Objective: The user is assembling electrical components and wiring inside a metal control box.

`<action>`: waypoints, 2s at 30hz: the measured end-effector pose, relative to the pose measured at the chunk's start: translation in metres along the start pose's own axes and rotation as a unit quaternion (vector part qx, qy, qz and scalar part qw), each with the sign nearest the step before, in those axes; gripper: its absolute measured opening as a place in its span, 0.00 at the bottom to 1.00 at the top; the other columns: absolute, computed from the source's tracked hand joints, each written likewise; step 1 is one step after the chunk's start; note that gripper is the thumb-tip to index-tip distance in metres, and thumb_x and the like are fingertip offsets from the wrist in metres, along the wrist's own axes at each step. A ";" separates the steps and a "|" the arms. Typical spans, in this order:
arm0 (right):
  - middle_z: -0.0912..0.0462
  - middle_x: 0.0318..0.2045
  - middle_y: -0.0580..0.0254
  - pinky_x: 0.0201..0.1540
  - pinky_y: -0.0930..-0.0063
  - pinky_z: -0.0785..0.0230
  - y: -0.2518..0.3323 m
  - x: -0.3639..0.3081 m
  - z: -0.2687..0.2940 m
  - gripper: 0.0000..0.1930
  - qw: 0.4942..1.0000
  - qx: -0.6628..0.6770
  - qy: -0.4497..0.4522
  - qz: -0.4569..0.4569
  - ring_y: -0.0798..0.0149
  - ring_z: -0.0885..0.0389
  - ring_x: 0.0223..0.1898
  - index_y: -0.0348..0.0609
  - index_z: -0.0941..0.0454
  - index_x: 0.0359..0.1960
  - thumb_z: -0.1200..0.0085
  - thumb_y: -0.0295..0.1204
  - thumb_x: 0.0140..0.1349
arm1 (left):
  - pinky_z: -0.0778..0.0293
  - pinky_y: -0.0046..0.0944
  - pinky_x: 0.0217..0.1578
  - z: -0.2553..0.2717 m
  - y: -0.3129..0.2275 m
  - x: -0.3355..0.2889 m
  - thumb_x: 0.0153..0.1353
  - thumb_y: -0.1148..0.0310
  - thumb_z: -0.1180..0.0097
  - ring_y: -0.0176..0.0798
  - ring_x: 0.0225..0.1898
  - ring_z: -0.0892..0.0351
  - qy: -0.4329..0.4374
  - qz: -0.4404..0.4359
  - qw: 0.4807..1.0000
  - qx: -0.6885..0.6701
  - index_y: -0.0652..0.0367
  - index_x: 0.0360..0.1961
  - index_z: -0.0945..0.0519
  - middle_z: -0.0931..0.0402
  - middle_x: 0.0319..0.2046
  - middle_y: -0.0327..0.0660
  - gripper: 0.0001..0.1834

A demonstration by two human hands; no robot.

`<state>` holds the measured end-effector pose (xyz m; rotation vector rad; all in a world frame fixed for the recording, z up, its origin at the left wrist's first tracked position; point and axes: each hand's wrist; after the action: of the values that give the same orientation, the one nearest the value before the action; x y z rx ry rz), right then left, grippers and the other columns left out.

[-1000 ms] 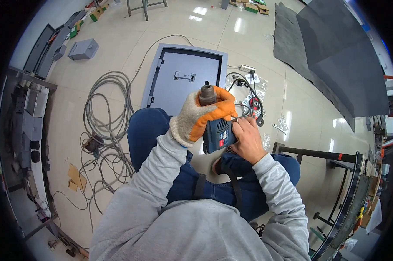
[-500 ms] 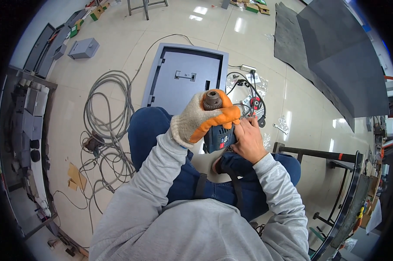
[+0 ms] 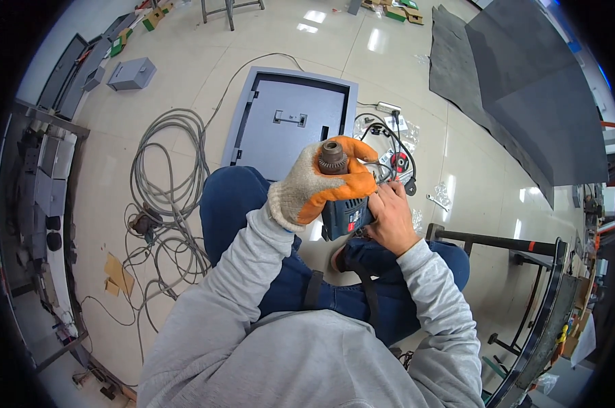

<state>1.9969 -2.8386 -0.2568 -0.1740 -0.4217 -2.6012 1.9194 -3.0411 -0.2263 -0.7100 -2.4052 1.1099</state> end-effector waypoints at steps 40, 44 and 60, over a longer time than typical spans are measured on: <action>0.17 0.43 0.52 0.48 0.71 0.32 0.006 0.004 0.042 0.28 0.952 0.302 0.011 -0.058 0.60 0.24 0.40 0.32 0.20 0.51 0.29 0.24 0.45 | 0.20 0.35 0.39 0.003 -0.007 0.003 0.54 0.74 0.32 0.38 0.32 0.17 -0.078 0.041 0.993 -0.076 0.67 0.50 0.25 0.20 0.30 0.46 0.22; 0.16 0.38 0.54 0.43 0.73 0.32 -0.006 0.006 0.032 0.22 0.912 0.393 0.040 -0.113 0.62 0.25 0.34 0.32 0.18 0.49 0.32 0.25 0.49 | 0.20 0.35 0.39 0.000 -0.010 0.005 0.56 0.73 0.33 0.38 0.31 0.18 -0.058 0.046 0.995 -0.060 0.68 0.49 0.24 0.20 0.28 0.46 0.21; 0.21 0.36 0.60 0.41 0.71 0.34 0.009 0.000 0.018 0.22 0.986 0.151 0.033 -0.055 0.62 0.26 0.33 0.42 0.22 0.46 0.34 0.28 0.47 | 0.21 0.41 0.43 0.007 0.002 0.005 0.61 0.71 0.38 0.45 0.34 0.16 -0.085 0.037 0.993 -0.073 0.68 0.48 0.25 0.22 0.24 0.43 0.17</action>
<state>2.0019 -2.8402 -0.2373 0.0409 -0.8124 -2.6005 1.9126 -3.0410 -0.2312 -0.7859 -2.6461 1.0709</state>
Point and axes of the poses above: each hand's wrist, its own x-axis towards the middle knuckle, its own z-axis out of the back of the hand, y = z × x
